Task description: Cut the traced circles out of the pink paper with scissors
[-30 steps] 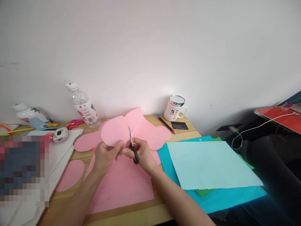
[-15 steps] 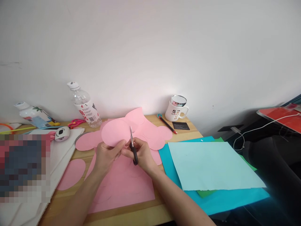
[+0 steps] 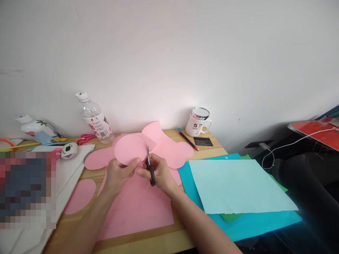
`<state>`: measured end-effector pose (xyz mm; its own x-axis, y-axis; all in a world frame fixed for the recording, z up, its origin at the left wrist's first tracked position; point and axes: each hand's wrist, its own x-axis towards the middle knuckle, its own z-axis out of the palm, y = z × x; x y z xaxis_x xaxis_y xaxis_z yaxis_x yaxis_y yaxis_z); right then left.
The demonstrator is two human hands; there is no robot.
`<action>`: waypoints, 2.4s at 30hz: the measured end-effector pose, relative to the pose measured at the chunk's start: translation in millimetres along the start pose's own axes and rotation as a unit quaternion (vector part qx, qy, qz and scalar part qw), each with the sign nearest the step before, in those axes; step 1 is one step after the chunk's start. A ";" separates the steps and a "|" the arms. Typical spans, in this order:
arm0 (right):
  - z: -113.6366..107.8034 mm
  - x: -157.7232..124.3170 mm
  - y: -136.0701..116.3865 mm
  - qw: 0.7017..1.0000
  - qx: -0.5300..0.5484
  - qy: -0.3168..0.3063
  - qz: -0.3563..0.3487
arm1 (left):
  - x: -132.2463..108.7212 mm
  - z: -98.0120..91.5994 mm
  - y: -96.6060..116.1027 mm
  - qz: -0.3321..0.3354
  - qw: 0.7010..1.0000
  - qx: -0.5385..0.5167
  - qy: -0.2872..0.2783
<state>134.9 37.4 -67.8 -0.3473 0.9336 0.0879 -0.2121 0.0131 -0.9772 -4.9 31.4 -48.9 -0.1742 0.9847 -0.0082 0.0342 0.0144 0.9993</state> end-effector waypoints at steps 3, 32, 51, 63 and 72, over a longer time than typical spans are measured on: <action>-0.3 0.0 -0.2 1.000 0.002 -0.005 -0.006 | 0.4 -0.3 -0.4 -0.006 1.000 -0.003 -0.005; 0.2 -0.7 -1.5 0.999 -0.011 0.028 0.014 | 3.5 -2.5 -0.4 -0.021 1.000 -0.001 0.014; 1.9 0.0 5.5 1.000 -0.025 0.005 -0.010 | 0.2 -1.7 3.6 -0.037 0.999 -0.007 -0.012; -0.9 0.8 5.6 1.000 -0.013 -0.005 -0.017 | 0.7 -0.2 6.3 -0.054 0.998 -0.012 -0.006; 1.2 0.6 0.5 1.000 -0.027 0.008 -0.013 | 1.0 -0.2 4.0 -0.055 0.998 -0.031 0.013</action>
<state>133.5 37.5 -68.1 -0.3281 0.9381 0.1113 -0.1711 0.0568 -0.9836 -5.1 32.4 -44.9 -0.1988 0.9729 -0.1180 -0.0471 0.1108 0.9927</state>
